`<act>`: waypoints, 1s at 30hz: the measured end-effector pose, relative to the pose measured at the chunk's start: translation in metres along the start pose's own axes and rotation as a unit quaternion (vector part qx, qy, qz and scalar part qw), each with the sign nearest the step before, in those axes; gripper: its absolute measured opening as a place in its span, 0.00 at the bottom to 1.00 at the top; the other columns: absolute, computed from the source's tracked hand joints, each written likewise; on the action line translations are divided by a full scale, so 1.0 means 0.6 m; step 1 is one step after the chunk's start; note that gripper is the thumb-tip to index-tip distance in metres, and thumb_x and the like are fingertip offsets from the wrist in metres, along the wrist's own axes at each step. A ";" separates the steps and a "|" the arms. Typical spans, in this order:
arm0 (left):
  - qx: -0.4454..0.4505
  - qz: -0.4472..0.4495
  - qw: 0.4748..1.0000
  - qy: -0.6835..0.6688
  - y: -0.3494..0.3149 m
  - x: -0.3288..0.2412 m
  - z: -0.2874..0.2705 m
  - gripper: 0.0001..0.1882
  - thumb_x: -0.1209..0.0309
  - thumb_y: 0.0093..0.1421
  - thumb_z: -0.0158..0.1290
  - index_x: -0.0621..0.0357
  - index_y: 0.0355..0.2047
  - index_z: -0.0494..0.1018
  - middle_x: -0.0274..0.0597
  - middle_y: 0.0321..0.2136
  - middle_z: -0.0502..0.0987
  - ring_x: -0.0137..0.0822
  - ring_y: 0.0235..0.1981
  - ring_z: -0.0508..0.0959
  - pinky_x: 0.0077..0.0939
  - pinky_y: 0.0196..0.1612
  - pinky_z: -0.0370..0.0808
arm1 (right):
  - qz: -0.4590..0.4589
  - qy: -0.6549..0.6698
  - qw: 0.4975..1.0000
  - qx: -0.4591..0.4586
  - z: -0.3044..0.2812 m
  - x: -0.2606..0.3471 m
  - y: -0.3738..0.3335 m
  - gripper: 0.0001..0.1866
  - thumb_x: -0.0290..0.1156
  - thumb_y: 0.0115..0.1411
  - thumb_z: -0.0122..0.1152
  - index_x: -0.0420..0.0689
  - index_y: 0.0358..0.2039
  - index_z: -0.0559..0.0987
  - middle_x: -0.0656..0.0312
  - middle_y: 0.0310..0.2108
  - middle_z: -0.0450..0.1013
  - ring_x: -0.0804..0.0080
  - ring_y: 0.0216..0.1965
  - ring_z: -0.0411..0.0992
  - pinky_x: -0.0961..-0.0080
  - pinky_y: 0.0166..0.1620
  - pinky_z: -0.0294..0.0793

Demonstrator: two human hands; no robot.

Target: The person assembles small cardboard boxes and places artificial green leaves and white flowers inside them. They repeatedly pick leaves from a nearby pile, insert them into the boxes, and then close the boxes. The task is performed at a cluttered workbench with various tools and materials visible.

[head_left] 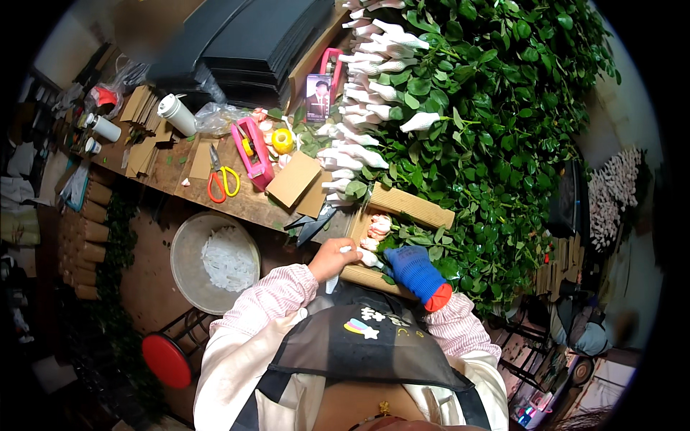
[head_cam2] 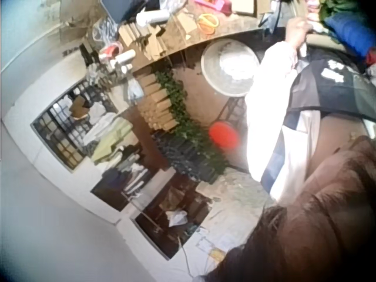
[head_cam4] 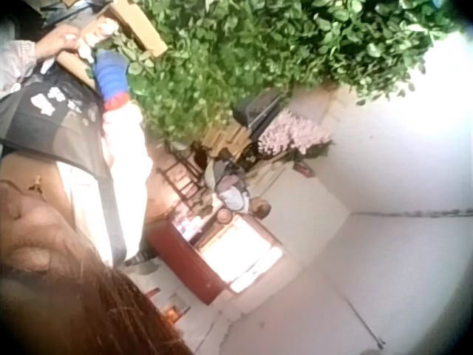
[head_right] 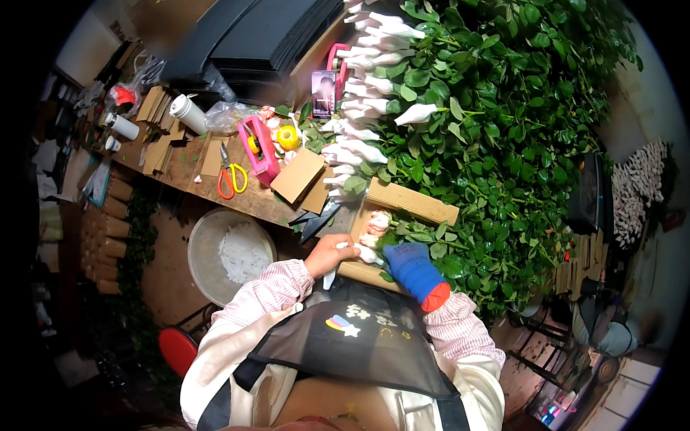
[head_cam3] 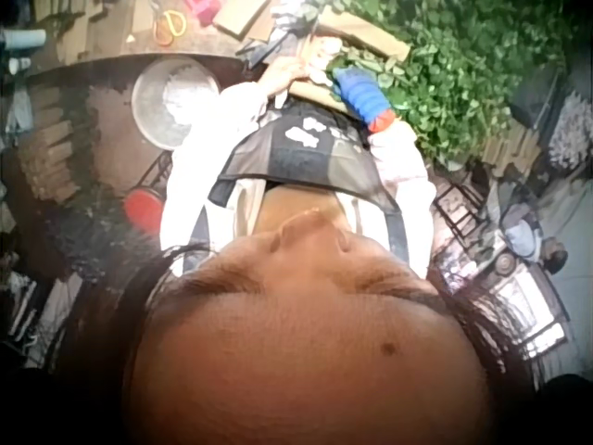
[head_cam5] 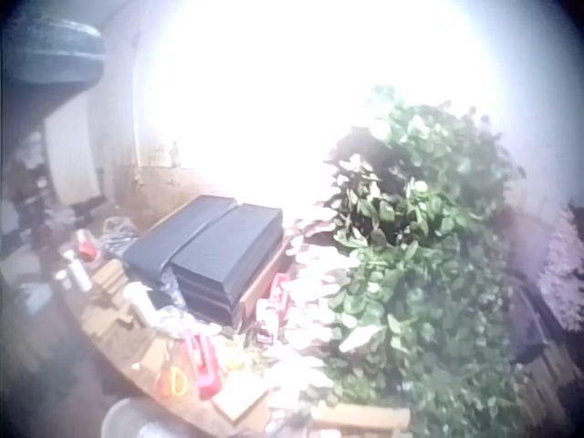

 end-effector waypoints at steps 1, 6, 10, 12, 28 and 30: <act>-0.012 -0.007 0.998 -0.067 -0.002 0.006 -0.005 0.09 0.68 0.61 0.62 0.60 0.27 0.77 0.31 0.25 0.77 0.23 0.29 0.73 0.20 0.36 0.69 | 0.007 -0.010 1.000 0.012 0.008 -0.002 0.006 0.16 0.47 0.60 0.63 0.49 0.41 0.76 0.51 0.31 0.80 0.50 0.37 0.80 0.52 0.39 0.75; -0.129 -0.029 0.973 -0.191 -0.040 0.022 -0.081 0.04 0.73 0.60 0.60 0.58 0.28 0.77 0.34 0.25 0.79 0.24 0.28 0.75 0.21 0.33 0.69 | -0.008 0.012 0.999 -0.038 0.001 -0.005 -0.005 0.16 0.47 0.60 0.63 0.49 0.39 0.75 0.52 0.31 0.80 0.50 0.36 0.80 0.52 0.37 0.75; -0.212 0.019 0.970 0.117 -0.118 0.071 -0.289 0.06 0.69 0.59 0.61 0.57 0.30 0.78 0.36 0.28 0.80 0.31 0.27 0.77 0.30 0.30 0.73 | 0.011 0.057 0.998 -0.037 -0.022 -0.004 -0.028 0.18 0.50 0.59 0.64 0.51 0.39 0.75 0.54 0.30 0.79 0.51 0.35 0.79 0.53 0.36 0.75; -0.269 -0.095 0.806 0.519 -0.181 0.060 -0.341 0.08 0.66 0.56 0.64 0.57 0.32 0.79 0.44 0.33 0.82 0.43 0.30 0.80 0.38 0.34 0.75 | 0.029 0.099 0.994 -0.047 -0.036 0.000 -0.040 0.19 0.52 0.59 0.64 0.51 0.39 0.76 0.55 0.29 0.79 0.52 0.34 0.79 0.54 0.36 0.75; 0.137 0.174 0.932 0.287 0.063 -0.038 -0.040 0.47 0.60 0.55 0.68 0.40 0.72 0.57 0.64 0.69 0.48 0.60 0.72 0.50 0.47 0.71 0.55 | -0.054 0.095 0.992 -0.055 -0.047 0.004 -0.042 0.14 0.47 0.62 0.60 0.52 0.41 0.76 0.55 0.31 0.79 0.53 0.34 0.79 0.54 0.36 0.75; 0.147 0.153 0.935 0.284 0.061 -0.041 -0.034 0.48 0.61 0.55 0.67 0.40 0.73 0.55 0.64 0.68 0.48 0.59 0.72 0.49 0.47 0.71 0.54 | -0.067 0.080 0.992 -0.067 -0.045 0.012 -0.039 0.13 0.45 0.62 0.60 0.52 0.40 0.77 0.56 0.30 0.79 0.54 0.34 0.80 0.55 0.35 0.75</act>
Point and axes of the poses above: each hand's wrist, its own y-axis towards the middle knuckle, its own z-axis out of the palm, x = y × z, the point moved 7 cm from there along y, towards the middle knuckle
